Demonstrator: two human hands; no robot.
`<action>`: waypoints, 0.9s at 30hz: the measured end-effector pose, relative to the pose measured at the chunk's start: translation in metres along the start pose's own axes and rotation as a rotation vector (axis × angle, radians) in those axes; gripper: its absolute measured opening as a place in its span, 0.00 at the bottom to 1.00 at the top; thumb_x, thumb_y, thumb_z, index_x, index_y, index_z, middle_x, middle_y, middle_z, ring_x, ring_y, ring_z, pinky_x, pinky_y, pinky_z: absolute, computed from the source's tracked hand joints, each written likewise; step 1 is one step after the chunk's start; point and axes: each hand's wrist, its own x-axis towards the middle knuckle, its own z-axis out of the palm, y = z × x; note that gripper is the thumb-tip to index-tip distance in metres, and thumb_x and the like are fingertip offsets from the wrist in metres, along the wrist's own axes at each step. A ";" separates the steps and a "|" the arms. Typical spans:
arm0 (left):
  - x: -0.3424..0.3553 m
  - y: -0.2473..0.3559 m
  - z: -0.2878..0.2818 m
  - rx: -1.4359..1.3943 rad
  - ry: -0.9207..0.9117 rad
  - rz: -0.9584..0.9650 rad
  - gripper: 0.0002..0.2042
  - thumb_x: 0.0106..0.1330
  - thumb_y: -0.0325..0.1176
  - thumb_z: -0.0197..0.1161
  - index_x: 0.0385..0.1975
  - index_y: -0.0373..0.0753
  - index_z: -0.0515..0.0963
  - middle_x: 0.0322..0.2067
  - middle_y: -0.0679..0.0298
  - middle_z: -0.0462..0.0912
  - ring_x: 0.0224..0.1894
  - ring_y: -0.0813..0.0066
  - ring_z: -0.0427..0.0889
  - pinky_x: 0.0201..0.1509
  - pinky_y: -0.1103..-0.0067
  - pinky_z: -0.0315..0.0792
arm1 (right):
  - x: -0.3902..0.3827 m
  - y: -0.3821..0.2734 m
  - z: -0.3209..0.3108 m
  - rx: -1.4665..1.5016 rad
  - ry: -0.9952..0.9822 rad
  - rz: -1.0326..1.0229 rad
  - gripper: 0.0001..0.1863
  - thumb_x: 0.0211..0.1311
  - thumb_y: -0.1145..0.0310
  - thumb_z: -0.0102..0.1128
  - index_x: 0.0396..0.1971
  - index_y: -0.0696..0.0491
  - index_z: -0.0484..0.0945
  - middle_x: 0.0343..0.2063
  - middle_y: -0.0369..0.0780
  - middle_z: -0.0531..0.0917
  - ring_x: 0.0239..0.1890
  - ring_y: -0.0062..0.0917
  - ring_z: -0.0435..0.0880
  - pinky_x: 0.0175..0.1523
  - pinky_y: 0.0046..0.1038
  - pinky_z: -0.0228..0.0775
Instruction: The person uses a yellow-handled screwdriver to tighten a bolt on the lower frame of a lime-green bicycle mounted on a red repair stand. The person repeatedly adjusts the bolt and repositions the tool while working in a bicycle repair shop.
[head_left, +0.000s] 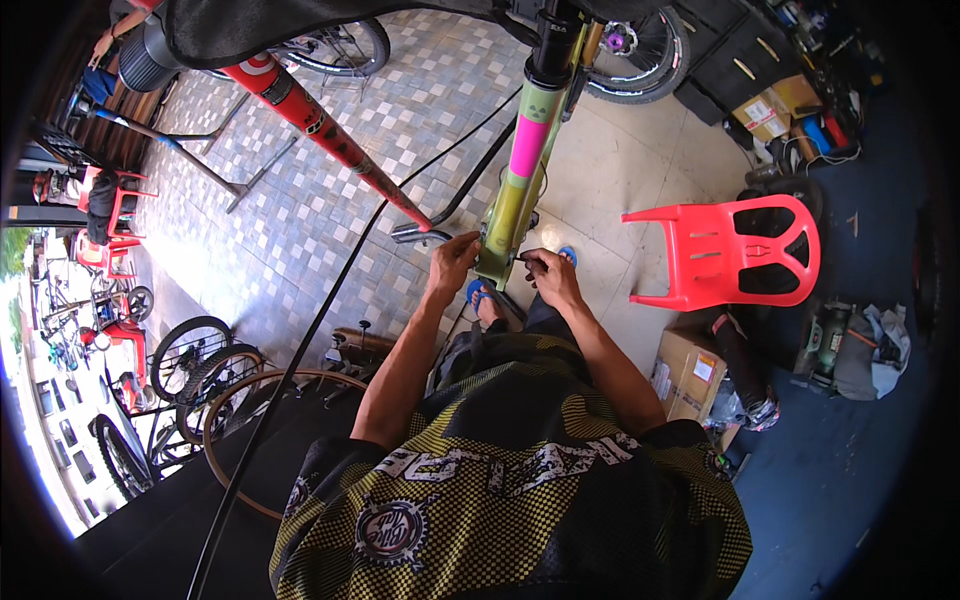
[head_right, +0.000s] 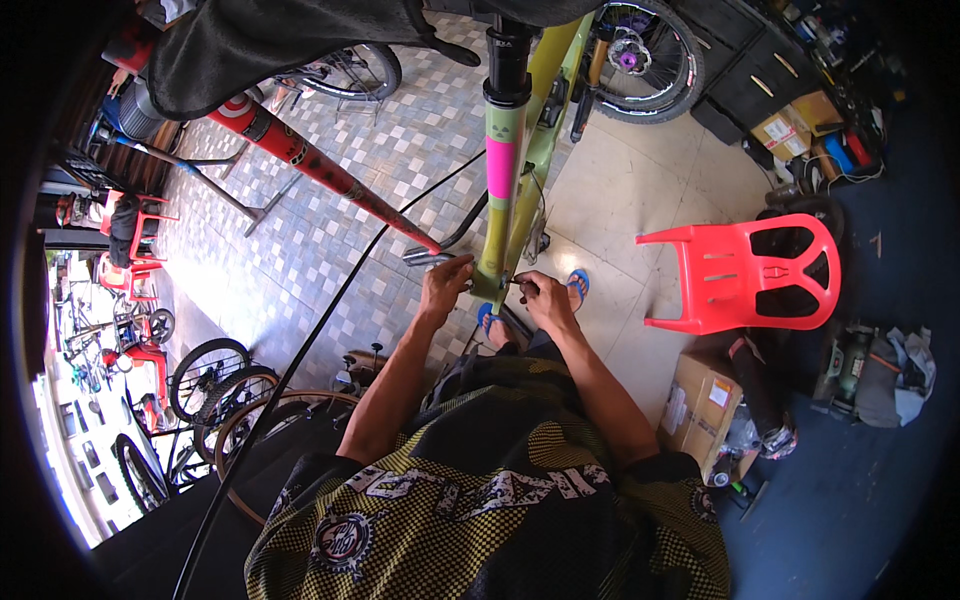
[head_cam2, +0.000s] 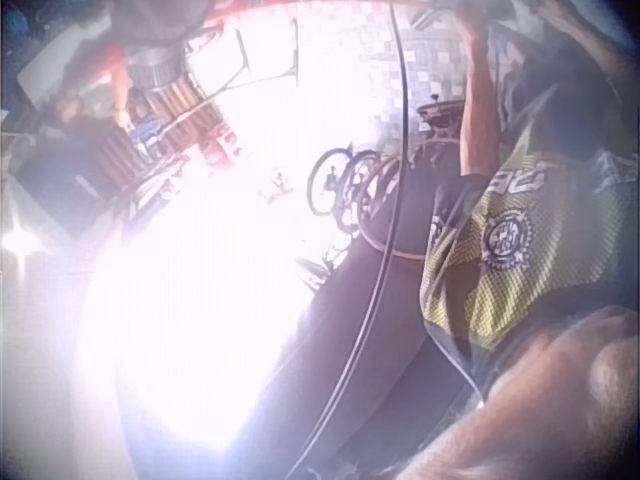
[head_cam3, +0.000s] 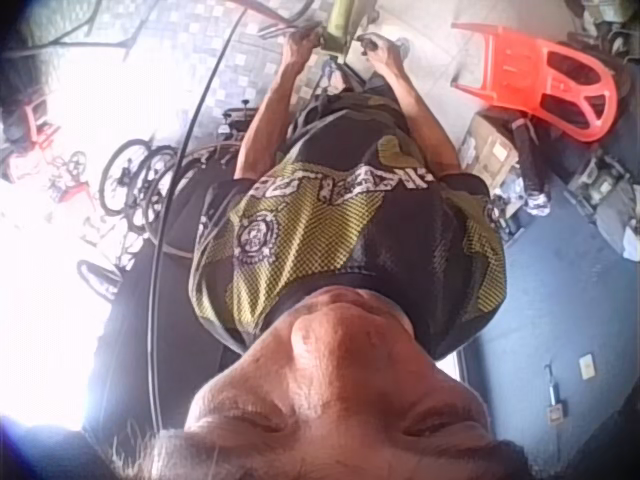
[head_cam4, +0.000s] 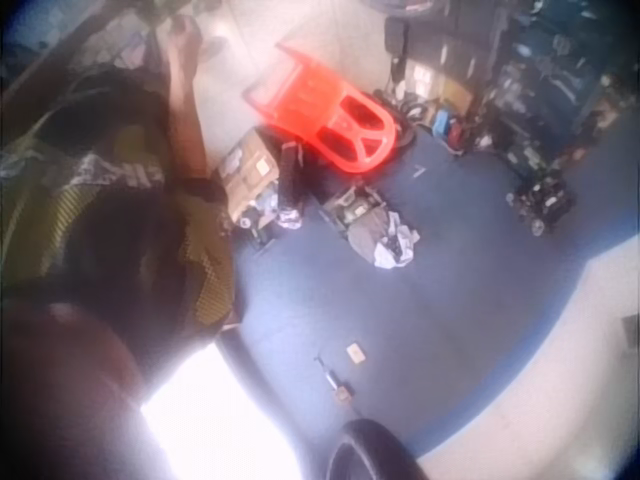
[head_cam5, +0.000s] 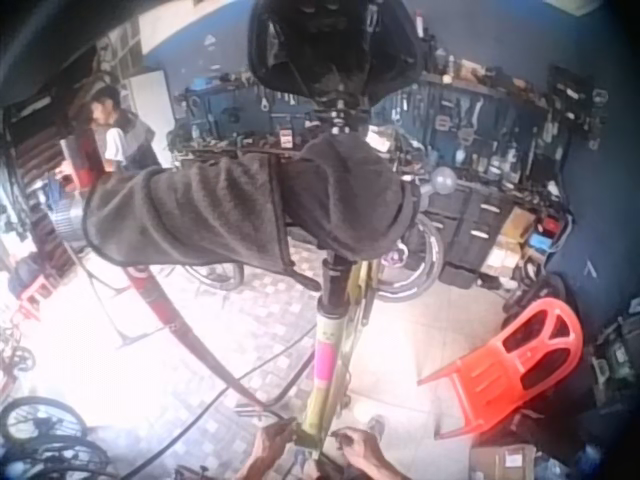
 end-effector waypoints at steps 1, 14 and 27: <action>0.001 0.000 -0.001 -0.006 -0.012 -0.007 0.21 0.71 0.38 0.65 0.59 0.33 0.79 0.42 0.55 0.88 0.41 0.73 0.85 0.44 0.76 0.79 | 0.000 -0.002 0.001 0.064 0.004 0.046 0.08 0.70 0.76 0.59 0.43 0.57 0.84 0.34 0.40 0.90 0.29 0.22 0.89 0.34 0.24 0.81; 0.009 -0.001 -0.007 -0.050 -0.066 -0.027 0.18 0.72 0.36 0.64 0.55 0.31 0.80 0.42 0.56 0.87 0.43 0.71 0.85 0.45 0.74 0.81 | 0.008 -0.005 0.011 0.176 -0.006 0.112 0.08 0.69 0.74 0.63 0.43 0.62 0.78 0.33 0.42 0.88 0.29 0.22 0.89 0.30 0.24 0.79; 0.012 -0.007 -0.013 -0.124 -0.081 -0.067 0.20 0.73 0.39 0.63 0.57 0.31 0.80 0.47 0.55 0.85 0.46 0.69 0.86 0.50 0.73 0.82 | 0.007 -0.016 0.014 0.423 -0.055 0.224 0.07 0.72 0.74 0.60 0.44 0.62 0.78 0.33 0.41 0.87 0.33 0.24 0.88 0.36 0.25 0.82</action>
